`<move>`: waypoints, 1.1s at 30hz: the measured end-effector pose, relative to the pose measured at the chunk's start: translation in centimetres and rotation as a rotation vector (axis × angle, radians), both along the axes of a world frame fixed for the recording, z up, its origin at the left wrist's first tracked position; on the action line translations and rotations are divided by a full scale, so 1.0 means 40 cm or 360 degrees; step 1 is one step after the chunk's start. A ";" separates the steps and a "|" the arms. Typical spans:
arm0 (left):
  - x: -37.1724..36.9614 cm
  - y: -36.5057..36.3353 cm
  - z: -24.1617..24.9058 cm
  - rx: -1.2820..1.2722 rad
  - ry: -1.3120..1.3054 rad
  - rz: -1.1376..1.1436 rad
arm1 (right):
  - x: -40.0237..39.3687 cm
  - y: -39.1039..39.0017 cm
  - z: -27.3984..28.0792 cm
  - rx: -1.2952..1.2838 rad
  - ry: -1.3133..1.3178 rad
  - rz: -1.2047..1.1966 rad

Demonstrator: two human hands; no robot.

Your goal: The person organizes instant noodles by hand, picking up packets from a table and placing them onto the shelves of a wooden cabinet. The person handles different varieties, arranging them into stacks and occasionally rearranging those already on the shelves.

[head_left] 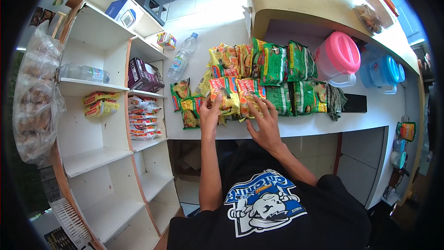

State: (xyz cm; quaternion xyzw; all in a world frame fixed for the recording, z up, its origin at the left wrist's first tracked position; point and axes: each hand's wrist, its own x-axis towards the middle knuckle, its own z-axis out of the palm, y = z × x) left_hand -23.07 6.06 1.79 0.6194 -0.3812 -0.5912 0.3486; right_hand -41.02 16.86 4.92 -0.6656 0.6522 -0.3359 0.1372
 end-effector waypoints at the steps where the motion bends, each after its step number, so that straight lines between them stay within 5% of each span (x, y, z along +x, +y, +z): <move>1: -0.006 -0.001 0.004 0.0000 0.0033 0.0024 | 0.005 0.000 -0.011 0.0052 0.0036 0.0025; 20: 0.087 0.095 -0.011 -0.0031 0.0506 0.0440 | -0.028 -0.003 -0.048 -0.0057 0.0106 0.0234; 33: 0.049 0.220 0.112 -0.0423 0.0457 0.1181 | 0.204 -0.113 0.072 -0.0150 -0.0050 0.0995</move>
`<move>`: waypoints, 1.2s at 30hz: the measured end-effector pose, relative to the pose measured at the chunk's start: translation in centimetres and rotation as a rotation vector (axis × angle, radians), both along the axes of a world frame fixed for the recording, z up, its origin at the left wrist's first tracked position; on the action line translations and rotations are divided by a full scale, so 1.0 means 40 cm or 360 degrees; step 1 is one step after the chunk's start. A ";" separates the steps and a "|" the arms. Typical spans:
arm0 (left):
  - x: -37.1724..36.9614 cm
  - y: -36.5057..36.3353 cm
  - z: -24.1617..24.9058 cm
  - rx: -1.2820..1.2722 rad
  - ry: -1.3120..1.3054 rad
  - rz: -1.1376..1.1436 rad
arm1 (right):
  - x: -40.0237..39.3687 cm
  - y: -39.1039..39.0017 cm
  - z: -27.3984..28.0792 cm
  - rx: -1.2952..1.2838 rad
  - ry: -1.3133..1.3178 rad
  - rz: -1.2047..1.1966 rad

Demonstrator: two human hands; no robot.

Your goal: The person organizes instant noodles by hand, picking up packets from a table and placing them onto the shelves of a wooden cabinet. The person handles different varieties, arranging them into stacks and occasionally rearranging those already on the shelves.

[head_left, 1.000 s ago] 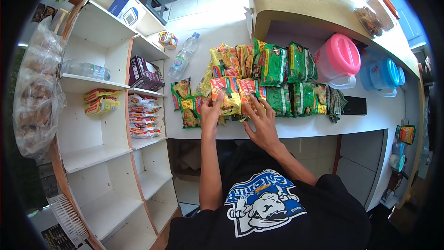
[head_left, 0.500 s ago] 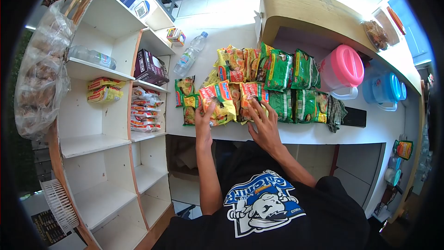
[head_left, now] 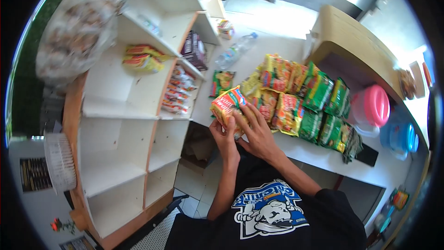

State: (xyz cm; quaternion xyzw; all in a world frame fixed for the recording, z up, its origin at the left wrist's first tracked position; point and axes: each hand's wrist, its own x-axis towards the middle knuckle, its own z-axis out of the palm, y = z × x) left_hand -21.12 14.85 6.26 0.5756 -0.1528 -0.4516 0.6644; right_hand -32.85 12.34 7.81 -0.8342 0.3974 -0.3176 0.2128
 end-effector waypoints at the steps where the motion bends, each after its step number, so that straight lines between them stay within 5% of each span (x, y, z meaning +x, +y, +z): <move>1: 0.009 0.004 0.028 -0.0105 -0.0044 0.0061 | 0.025 -0.013 0.000 0.0038 -0.0081 0.0051; 8: 0.116 -0.027 0.152 -0.0653 -0.0933 0.0198 | 0.249 -0.146 0.117 0.0384 -0.0881 0.0441; 13: 0.226 -0.098 0.181 -0.0444 -0.1277 0.0219 | 0.404 -0.264 0.149 0.0598 -0.1084 0.0603; 17: 0.312 -0.166 0.162 -0.0377 -0.1249 0.0269 | 0.505 -0.323 0.126 0.0887 -0.1000 0.0524; 20: 0.355 -0.194 0.169 -0.0410 -0.1242 0.0278 | 0.552 -0.343 0.086 0.0134 -0.0604 0.0328; 21: 0.362 -0.208 0.171 -0.0527 -0.1125 0.0304 | 0.551 -0.336 0.105 -0.0393 -0.0310 0.0142; 25: 0.367 -0.229 0.210 -0.0604 -0.0995 0.0295 | 0.572 -0.291 0.128 0.0173 -0.0828 -0.0075; 28: 0.382 -0.248 0.195 -0.0608 -0.1053 0.0337 | 0.587 -0.287 0.099 -0.0108 -0.0881 0.0071; 36: 0.459 -0.301 0.175 -0.0427 -0.1025 0.0493 | 0.591 -0.320 0.106 -0.0023 -0.0579 0.0367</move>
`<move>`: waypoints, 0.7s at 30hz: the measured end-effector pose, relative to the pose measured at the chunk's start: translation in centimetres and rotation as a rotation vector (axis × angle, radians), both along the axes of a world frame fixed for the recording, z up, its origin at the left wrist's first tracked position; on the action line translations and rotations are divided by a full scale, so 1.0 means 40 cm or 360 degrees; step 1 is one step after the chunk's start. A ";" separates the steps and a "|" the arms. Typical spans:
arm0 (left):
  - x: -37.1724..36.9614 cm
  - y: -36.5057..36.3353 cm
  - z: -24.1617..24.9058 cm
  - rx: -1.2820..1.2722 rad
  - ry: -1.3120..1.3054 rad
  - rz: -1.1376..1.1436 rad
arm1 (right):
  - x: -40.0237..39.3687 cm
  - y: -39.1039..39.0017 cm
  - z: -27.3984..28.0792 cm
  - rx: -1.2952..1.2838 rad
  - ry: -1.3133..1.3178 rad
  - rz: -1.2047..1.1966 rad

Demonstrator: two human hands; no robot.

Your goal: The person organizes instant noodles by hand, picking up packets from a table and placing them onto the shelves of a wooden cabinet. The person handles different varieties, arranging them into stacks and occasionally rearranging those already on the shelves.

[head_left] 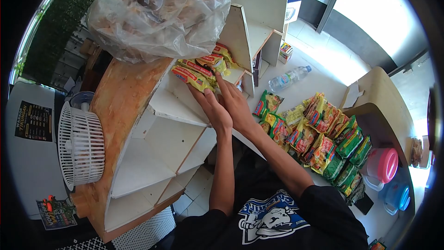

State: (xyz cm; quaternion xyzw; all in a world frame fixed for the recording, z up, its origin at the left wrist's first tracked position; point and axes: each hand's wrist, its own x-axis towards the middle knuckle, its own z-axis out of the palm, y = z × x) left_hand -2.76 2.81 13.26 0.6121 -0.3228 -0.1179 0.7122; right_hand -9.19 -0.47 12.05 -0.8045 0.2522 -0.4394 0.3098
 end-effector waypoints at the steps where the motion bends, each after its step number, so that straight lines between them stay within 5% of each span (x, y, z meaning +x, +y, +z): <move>1: 0.006 -0.007 0.003 0.0023 0.0000 0.0034 | 0.003 -0.005 -0.001 -0.0016 0.0050 0.0031; 21: -0.011 0.009 0.030 0.0268 -0.0066 0.0127 | -0.073 0.036 -0.009 0.0212 0.0012 0.0178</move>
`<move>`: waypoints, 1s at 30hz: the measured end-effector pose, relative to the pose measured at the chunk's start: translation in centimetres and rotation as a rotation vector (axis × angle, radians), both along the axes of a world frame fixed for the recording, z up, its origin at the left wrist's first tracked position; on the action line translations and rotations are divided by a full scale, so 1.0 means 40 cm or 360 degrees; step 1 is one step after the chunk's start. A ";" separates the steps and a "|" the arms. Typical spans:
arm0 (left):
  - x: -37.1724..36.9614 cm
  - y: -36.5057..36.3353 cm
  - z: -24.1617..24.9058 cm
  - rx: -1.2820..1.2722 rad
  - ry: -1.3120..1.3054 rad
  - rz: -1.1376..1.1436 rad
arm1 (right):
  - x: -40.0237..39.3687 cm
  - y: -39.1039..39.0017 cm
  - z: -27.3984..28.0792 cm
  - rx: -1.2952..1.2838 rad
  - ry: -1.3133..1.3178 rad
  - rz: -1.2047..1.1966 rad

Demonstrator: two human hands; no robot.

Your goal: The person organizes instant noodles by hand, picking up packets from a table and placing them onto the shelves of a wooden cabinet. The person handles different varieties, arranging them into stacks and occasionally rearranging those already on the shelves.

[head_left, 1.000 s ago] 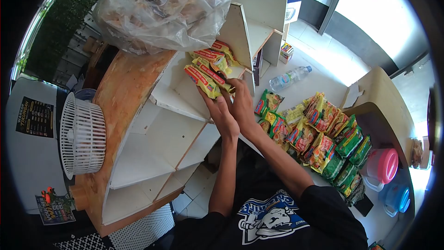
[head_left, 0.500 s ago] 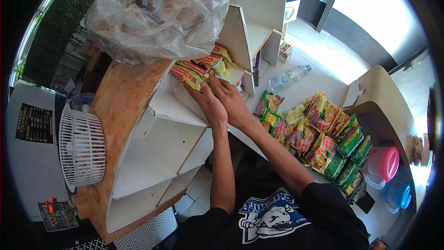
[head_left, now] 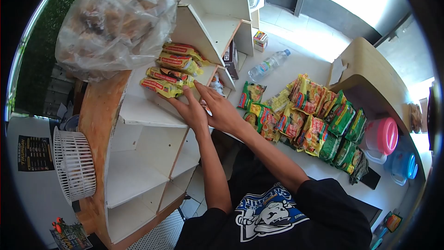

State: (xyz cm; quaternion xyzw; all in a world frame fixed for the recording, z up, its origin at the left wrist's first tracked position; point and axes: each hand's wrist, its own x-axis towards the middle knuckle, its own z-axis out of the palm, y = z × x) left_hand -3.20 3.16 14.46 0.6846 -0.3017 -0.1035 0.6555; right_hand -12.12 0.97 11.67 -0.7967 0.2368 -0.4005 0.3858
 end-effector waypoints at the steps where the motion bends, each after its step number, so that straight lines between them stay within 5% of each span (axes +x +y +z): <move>1: 0.020 -0.008 -0.023 0.0009 -0.0093 0.0035 | -0.001 0.001 -0.006 -0.0008 0.0001 -0.0011; 10: 0.076 -0.019 -0.035 0.0211 -0.0676 0.0263 | 0.021 -0.018 0.008 -0.0187 0.0160 -0.0115; 15: 0.064 -0.025 -0.036 0.0076 -0.0420 0.0211 | 0.067 -0.035 0.005 -0.0640 0.0464 -0.0393; 21: 0.045 -0.020 -0.020 -0.0182 -0.0098 -0.0051 | 0.079 -0.041 -0.026 -0.0542 0.0465 -0.0270; 30: 0.029 -0.017 -0.052 0.0137 -0.0335 0.0281 | 0.031 -0.018 -0.042 -0.0232 0.0219 -0.0235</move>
